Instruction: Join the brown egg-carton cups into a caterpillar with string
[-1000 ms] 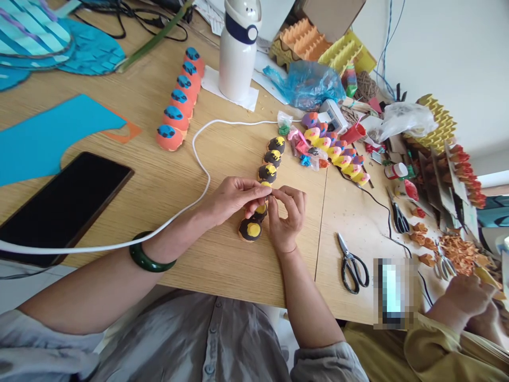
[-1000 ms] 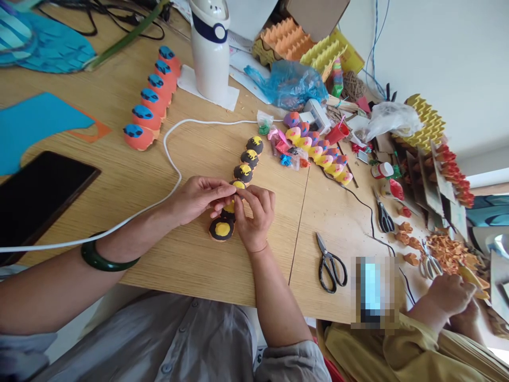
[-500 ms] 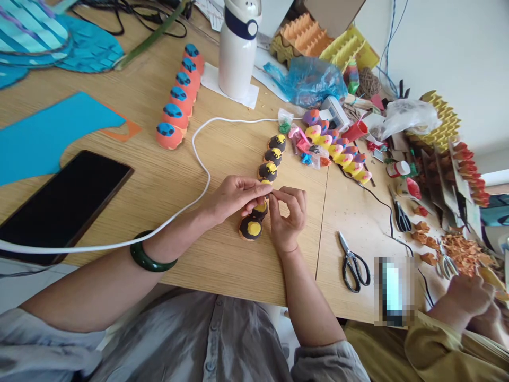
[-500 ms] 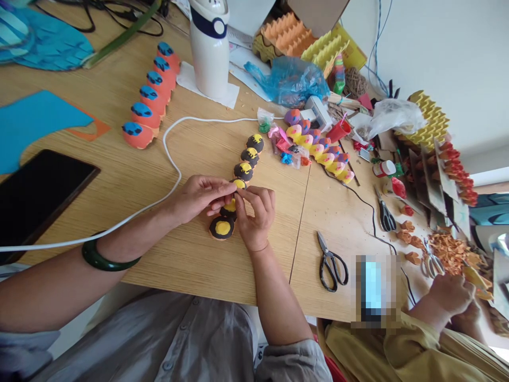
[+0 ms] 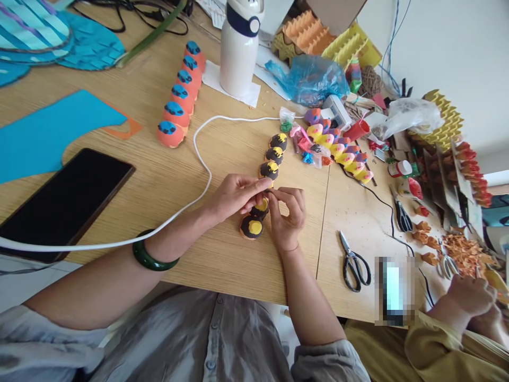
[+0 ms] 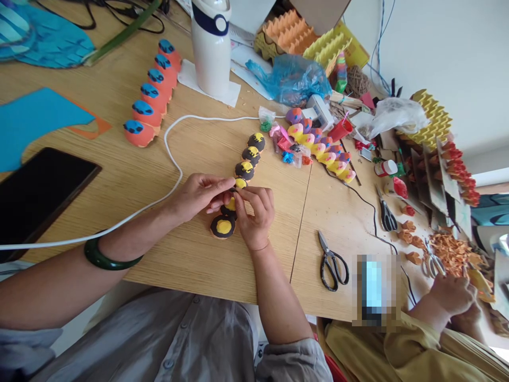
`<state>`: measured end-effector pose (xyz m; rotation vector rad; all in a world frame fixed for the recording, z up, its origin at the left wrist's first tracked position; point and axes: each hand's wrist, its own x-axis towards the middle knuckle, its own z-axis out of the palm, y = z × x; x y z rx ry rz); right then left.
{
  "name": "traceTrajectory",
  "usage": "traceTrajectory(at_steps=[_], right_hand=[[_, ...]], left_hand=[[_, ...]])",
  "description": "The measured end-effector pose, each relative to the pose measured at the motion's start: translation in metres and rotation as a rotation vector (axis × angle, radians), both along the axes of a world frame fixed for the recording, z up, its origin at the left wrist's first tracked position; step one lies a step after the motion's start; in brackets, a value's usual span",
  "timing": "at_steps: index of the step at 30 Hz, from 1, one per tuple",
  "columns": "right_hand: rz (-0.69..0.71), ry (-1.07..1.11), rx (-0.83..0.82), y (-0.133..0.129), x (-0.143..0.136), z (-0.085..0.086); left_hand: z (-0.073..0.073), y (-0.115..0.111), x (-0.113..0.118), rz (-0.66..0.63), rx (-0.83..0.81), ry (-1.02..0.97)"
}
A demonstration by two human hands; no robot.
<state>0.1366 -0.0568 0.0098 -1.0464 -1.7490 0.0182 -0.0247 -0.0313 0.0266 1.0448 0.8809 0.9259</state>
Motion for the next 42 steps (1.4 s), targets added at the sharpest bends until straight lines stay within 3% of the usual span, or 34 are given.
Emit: traceTrajectory(at_steps=[7,23,37,42], right_hand=[[-0.003,0.037,-0.138,-0.0025,-0.0020,-0.0001],[-0.010,0.125,-0.198,-0.0030,-0.0034,-0.0012],[0.025,0.163,-0.238,-0.0035,-0.0038,0.0005],[0.002,0.160,-0.173,-0.0023,-0.0028,-0.0020]], left_hand=[[0.0009,0.0008,-0.0002,0.026,0.016,-0.012],[0.0021,0.0002,-0.0036,0.053,0.144,0.057],[-0.0017,0.0014,-0.0026,0.015,0.090,0.005],[-0.0013,0.0001,-0.0023,0.010,0.083,-0.006]])
